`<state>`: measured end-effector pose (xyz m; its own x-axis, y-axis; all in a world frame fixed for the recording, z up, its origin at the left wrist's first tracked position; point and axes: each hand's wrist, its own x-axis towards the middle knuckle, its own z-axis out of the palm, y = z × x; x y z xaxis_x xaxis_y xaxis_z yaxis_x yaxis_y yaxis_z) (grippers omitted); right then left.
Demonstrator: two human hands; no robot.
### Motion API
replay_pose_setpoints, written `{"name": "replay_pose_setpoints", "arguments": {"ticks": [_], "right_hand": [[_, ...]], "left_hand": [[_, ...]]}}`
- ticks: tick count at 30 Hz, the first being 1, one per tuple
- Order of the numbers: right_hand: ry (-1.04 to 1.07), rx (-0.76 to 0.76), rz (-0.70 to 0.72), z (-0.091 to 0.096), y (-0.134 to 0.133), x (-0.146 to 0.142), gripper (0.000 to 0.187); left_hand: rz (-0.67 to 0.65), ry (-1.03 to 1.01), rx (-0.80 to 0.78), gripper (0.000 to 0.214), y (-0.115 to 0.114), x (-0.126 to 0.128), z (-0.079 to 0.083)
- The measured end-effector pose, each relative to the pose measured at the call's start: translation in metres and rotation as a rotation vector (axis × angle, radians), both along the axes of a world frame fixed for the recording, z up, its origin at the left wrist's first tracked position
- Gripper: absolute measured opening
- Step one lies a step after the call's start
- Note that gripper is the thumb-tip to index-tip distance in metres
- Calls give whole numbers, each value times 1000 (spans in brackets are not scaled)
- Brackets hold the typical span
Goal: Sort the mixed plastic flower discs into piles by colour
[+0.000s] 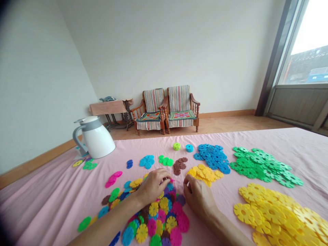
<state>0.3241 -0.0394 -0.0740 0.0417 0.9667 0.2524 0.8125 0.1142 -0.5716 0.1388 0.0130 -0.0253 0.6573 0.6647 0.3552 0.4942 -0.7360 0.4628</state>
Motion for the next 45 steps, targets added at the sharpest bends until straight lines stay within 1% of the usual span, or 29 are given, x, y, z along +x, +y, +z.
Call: {"name": "replay_pose_setpoints", "arguments": {"ticks": [4, 9, 13, 17, 20, 23, 26, 28, 30, 32, 35, 38, 39, 40, 43, 45], "right_hand": [[-15, -11, -8, 0, -1, -1, 14], [-9, -20, -1, -1, -3, -2, 13], [-12, -29, 2, 2, -3, -2, 13], [-16, -44, 6, 3, -4, -2, 15], [-12, -41, 2, -1, -2, -2, 15], [4, -50, -1, -7, 0, 0, 15], [13, -58, 11, -13, 3, 2, 16], [7, -56, 18, -17, 4, 3, 16], [-4, -50, 11, -20, 5, 4, 15], [-9, -39, 0, -22, 5, 4, 15], [-8, -32, 3, -21, 5, 3, 15], [-14, -30, 13, -19, 5, 3, 15], [-17, -25, 14, -19, 4, 3, 15], [-19, -18, 9, -19, 4, 3, 15], [-17, -8, -2, -20, 3, 2, 15], [-17, -9, 0, -18, 3, 2, 15]], "left_hand": [[109, -52, -51, 14, 1, -8, 0], [168, -113, -149, 12, 3, -20, 2], [216, -159, -183, 11, 3, -36, 10], [360, -199, -137, 9, 14, -68, 21], [497, -153, -78, 8, 29, -101, 26], [659, 27, -65, 8, 44, -134, 25], [754, 113, -81, 8, 54, -161, 21], [798, 135, -77, 9, 56, -173, 20], [828, 139, -47, 10, 56, -177, 22], [811, 126, -14, 12, 54, -172, 24], [682, 107, -14, 16, 45, -147, 27], [486, 96, -60, 16, 31, -107, 27], [369, 88, -91, 17, 26, -93, 27], [279, 91, -109, 18, 20, -79, 27], [60, 111, -112, 19, 7, -40, 26], [-34, 141, -77, 21, 2, -22, 24]]}}
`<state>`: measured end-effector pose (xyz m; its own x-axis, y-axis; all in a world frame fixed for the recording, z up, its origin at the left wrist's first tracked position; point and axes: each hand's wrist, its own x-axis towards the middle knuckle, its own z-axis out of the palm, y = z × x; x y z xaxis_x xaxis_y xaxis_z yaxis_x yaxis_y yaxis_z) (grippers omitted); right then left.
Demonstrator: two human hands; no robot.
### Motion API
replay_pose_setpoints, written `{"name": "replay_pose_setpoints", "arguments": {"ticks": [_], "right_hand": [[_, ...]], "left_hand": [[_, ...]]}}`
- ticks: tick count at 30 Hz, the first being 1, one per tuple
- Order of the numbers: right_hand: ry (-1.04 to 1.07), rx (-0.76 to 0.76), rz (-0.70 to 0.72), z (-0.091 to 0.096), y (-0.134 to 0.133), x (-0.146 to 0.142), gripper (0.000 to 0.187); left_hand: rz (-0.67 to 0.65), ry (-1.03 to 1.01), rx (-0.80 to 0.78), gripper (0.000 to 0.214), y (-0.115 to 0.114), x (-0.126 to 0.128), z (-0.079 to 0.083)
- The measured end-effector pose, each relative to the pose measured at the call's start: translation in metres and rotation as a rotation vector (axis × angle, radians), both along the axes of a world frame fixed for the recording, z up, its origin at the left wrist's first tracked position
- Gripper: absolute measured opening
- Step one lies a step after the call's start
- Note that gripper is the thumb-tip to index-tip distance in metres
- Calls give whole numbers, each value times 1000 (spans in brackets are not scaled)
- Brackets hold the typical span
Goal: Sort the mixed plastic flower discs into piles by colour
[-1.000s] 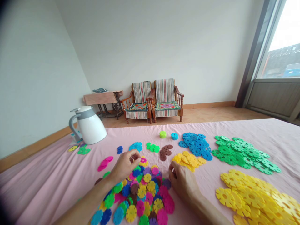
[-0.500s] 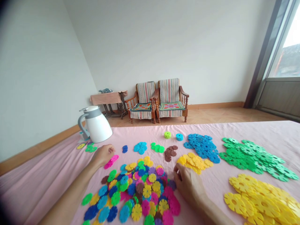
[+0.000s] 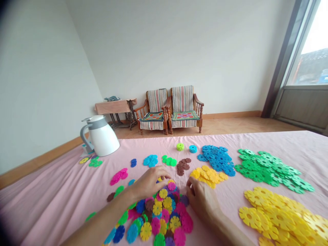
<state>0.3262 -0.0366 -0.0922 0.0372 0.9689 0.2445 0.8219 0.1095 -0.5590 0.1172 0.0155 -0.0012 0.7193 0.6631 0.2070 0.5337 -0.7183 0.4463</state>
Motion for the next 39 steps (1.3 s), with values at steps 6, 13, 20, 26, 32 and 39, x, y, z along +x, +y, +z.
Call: {"name": "replay_pose_setpoints", "arguments": {"ticks": [6, 13, 20, 26, 32, 39], "right_hand": [[11, 20, 23, 6, -2, -1, 15], [-7, 24, -7, 5, -2, -3, 16], [-11, -37, 12, 18, -5, -5, 15], [-27, -48, 6, 19, -6, -5, 14], [4, -30, 24, 16, -5, -3, 15], [-8, -14, 20, 11, -3, -2, 15]], "left_hand": [[-62, 185, 71, 13, 2, 20, -8], [-21, 113, 12, 11, -2, 18, -10], [28, 104, 2, 13, -4, 9, -8], [43, 78, -10, 12, -7, 9, -8], [110, -49, -134, 9, -7, -7, 6], [449, -169, -69, 10, 23, -89, 15]]}}
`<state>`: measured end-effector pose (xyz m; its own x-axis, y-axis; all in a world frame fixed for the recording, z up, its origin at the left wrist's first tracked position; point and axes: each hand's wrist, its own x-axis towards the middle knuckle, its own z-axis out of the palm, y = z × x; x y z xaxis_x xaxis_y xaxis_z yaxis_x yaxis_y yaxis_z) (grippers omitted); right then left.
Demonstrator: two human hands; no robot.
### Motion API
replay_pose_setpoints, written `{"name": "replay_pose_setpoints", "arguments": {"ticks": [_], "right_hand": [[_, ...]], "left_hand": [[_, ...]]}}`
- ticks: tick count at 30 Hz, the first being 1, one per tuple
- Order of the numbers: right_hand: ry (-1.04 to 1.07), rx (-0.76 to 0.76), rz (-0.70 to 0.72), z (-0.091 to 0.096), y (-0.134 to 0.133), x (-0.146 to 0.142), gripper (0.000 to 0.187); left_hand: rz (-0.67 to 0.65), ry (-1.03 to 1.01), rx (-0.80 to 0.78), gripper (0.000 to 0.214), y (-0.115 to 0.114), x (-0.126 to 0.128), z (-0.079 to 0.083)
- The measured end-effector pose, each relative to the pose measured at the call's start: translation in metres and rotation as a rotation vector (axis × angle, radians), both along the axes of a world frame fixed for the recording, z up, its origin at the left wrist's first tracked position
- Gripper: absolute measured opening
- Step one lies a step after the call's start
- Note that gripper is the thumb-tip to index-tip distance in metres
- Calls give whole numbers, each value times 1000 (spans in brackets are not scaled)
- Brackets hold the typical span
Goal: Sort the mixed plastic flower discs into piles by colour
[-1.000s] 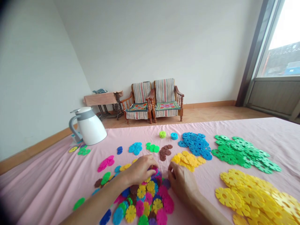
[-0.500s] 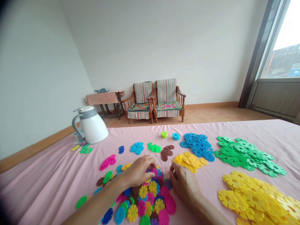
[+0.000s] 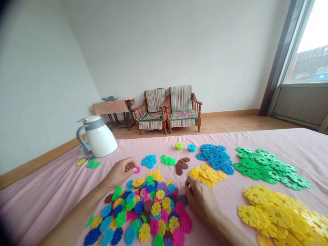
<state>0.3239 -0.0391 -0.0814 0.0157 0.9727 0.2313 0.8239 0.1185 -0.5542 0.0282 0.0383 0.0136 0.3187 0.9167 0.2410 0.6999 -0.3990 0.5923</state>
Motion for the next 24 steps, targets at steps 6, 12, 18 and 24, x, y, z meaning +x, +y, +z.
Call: {"name": "replay_pose_setpoints", "arguments": {"ticks": [6, 12, 18, 24], "right_hand": [[14, 2, -10, -11, 3, 2, 15], [10, 26, -4, -20, 6, 5, 15], [-25, 24, 2, -20, 6, 6, 16], [-44, 18, 11, -15, 4, 6, 15]], "left_hand": [[246, 78, 29, 13, 15, -66, -12], [96, 177, -108, 26, -21, -85, 9], [-29, 317, -253, 28, -53, -89, 11], [-7, 258, -211, 19, -51, -67, -16]]}}
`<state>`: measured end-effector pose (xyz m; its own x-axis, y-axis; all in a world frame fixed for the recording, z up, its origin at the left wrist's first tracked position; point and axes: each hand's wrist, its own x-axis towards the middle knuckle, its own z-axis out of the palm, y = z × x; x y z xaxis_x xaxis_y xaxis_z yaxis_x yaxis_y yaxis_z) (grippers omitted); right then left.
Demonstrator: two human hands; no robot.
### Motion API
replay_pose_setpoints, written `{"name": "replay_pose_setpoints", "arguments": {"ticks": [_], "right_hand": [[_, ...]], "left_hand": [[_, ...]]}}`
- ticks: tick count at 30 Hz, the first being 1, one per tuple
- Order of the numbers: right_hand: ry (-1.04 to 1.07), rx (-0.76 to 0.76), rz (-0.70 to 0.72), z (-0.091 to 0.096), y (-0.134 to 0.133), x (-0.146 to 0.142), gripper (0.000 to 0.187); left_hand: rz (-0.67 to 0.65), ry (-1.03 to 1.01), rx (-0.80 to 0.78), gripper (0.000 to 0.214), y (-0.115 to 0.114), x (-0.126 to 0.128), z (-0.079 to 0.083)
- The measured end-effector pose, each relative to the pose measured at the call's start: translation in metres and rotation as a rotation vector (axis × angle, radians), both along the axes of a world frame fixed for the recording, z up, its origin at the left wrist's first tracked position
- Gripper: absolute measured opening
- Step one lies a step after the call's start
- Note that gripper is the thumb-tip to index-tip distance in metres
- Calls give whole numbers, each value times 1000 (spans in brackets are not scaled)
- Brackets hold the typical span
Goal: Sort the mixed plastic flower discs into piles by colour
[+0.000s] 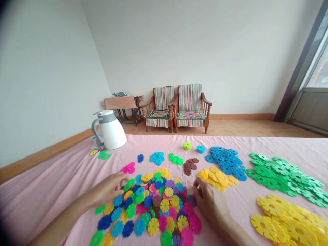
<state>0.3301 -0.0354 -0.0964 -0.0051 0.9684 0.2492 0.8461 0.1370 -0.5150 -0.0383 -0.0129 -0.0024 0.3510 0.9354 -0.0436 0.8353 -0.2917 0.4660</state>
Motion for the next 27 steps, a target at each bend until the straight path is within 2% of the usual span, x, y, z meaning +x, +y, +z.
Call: {"name": "replay_pose_setpoints", "arguments": {"ticks": [4, 8, 11, 14, 17, 19, 22, 27], "right_hand": [[5, 8, 2, -5, 1, 1, 16], [7, 25, 0, -10, 3, 2, 16], [15, 42, 4, -12, 4, 3, 15], [12, 53, -1, -14, 5, 3, 16], [11, 57, 0, -17, 6, 3, 14], [14, 59, 4, -18, 6, 3, 13], [10, 58, 2, -16, 5, 3, 15], [3, 48, 13, -9, 2, 2, 16]], "left_hand": [[-20, -120, -32, 29, 3, 25, 0], [-42, -207, -80, 37, -3, 33, 20], [-73, -143, -60, 49, -17, 13, 29], [-151, -17, -151, 79, -38, -24, 20], [-40, 91, -151, 92, -60, -54, 4], [33, 108, -131, 95, -70, -59, -1], [66, 128, -141, 93, -76, -45, 4], [70, 77, -169, 56, -74, -8, 16]]}}
